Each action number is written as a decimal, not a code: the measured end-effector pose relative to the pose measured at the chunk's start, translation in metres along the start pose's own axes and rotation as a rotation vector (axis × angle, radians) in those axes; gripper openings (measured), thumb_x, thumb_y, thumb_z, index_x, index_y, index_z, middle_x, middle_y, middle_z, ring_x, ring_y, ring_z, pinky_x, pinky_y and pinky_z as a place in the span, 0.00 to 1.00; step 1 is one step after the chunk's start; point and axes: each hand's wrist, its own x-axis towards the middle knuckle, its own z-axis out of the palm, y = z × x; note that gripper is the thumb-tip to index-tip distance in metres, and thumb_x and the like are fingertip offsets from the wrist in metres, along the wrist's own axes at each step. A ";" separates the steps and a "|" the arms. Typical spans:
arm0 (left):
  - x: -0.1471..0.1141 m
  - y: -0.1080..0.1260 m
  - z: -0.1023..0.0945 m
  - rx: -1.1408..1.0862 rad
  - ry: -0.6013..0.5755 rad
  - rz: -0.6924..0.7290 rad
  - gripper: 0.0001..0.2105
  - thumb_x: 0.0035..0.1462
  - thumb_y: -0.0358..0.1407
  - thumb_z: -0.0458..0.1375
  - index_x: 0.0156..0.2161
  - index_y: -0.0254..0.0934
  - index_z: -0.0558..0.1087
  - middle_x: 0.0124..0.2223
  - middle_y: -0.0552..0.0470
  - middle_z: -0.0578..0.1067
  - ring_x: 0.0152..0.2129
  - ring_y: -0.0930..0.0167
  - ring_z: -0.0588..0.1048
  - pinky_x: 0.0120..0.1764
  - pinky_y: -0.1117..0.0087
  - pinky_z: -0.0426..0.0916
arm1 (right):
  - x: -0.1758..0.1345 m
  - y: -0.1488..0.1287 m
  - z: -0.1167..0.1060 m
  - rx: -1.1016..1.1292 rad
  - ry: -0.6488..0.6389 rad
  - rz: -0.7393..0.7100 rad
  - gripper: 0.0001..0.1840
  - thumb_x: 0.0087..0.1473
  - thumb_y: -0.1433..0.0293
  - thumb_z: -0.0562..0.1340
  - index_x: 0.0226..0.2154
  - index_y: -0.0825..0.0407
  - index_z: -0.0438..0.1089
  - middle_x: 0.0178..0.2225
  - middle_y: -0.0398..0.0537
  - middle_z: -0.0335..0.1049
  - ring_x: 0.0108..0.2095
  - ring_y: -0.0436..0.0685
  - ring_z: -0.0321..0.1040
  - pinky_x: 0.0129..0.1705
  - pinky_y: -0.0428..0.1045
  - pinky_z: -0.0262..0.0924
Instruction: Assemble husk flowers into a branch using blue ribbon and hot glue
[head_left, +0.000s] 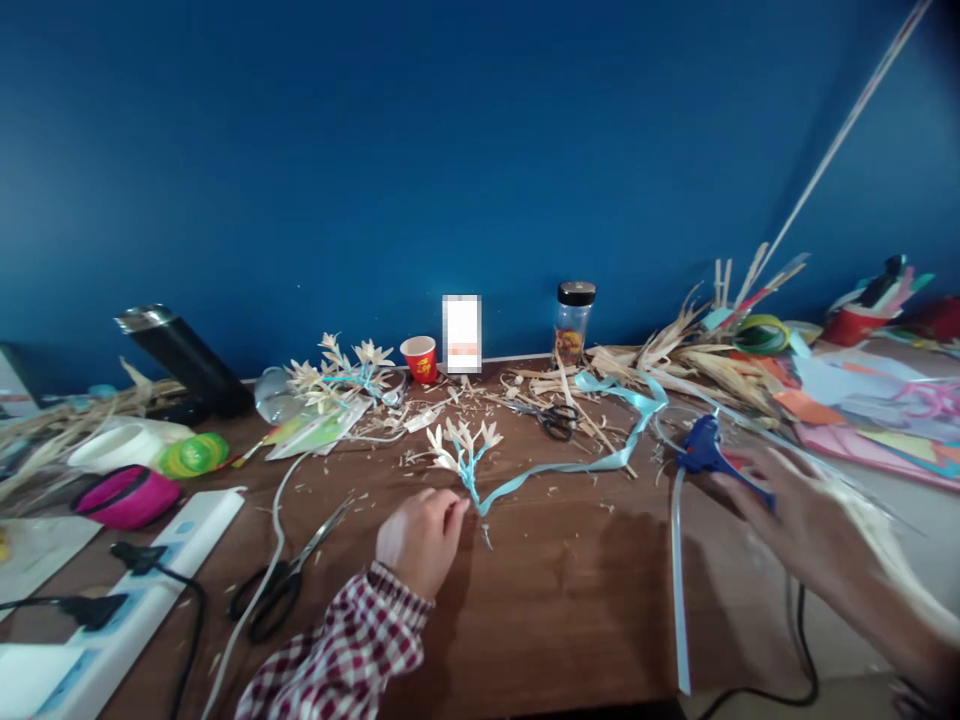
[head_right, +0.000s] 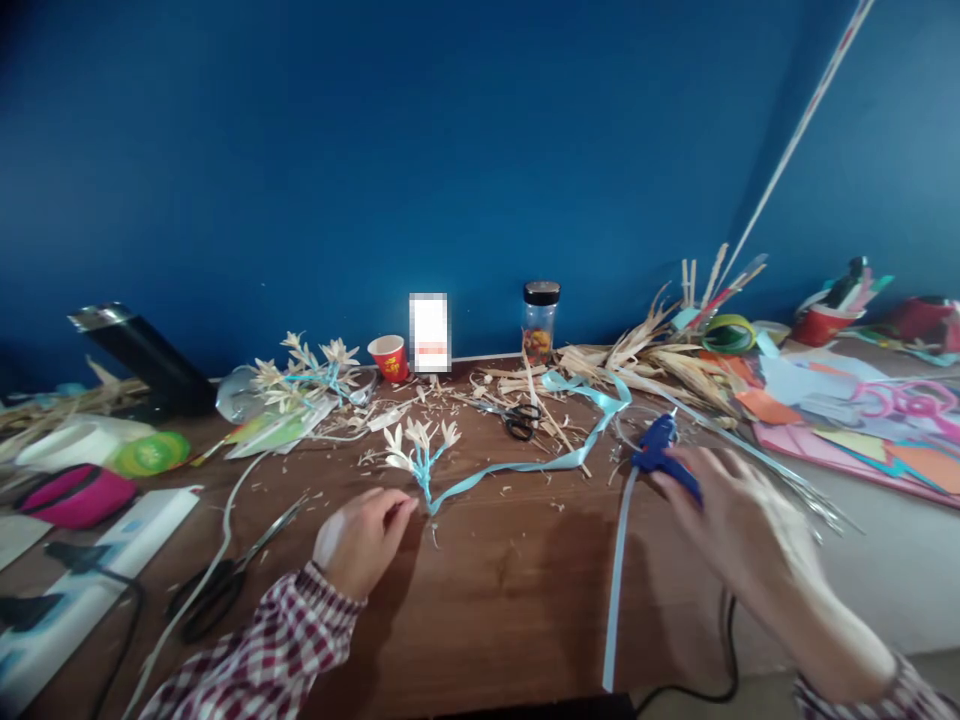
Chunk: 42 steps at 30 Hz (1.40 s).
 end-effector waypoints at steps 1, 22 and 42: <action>0.004 -0.003 -0.001 0.008 -0.037 -0.034 0.18 0.59 0.44 0.45 0.28 0.40 0.73 0.28 0.50 0.75 0.27 0.68 0.72 0.28 0.71 0.57 | 0.005 -0.022 0.001 -0.005 -0.008 -0.074 0.12 0.56 0.60 0.52 0.41 0.45 0.64 0.38 0.55 0.69 0.37 0.67 0.67 0.37 0.59 0.58; 0.045 0.004 0.021 -0.715 -0.265 -0.355 0.09 0.44 0.37 0.61 0.31 0.34 0.70 0.22 0.54 0.72 0.16 0.74 0.70 0.22 0.73 0.64 | 0.034 -0.129 0.061 0.371 -0.430 -0.382 0.09 0.58 0.71 0.50 0.33 0.52 0.65 0.30 0.46 0.70 0.30 0.52 0.67 0.32 0.46 0.58; 0.034 -0.001 0.023 -0.629 -0.289 -0.079 0.10 0.45 0.40 0.59 0.22 0.36 0.66 0.19 0.58 0.67 0.19 0.74 0.69 0.24 0.74 0.60 | 0.000 -0.168 0.063 0.210 -0.325 -0.791 0.11 0.56 0.77 0.54 0.40 0.53 0.68 0.36 0.49 0.69 0.38 0.54 0.64 0.43 0.49 0.62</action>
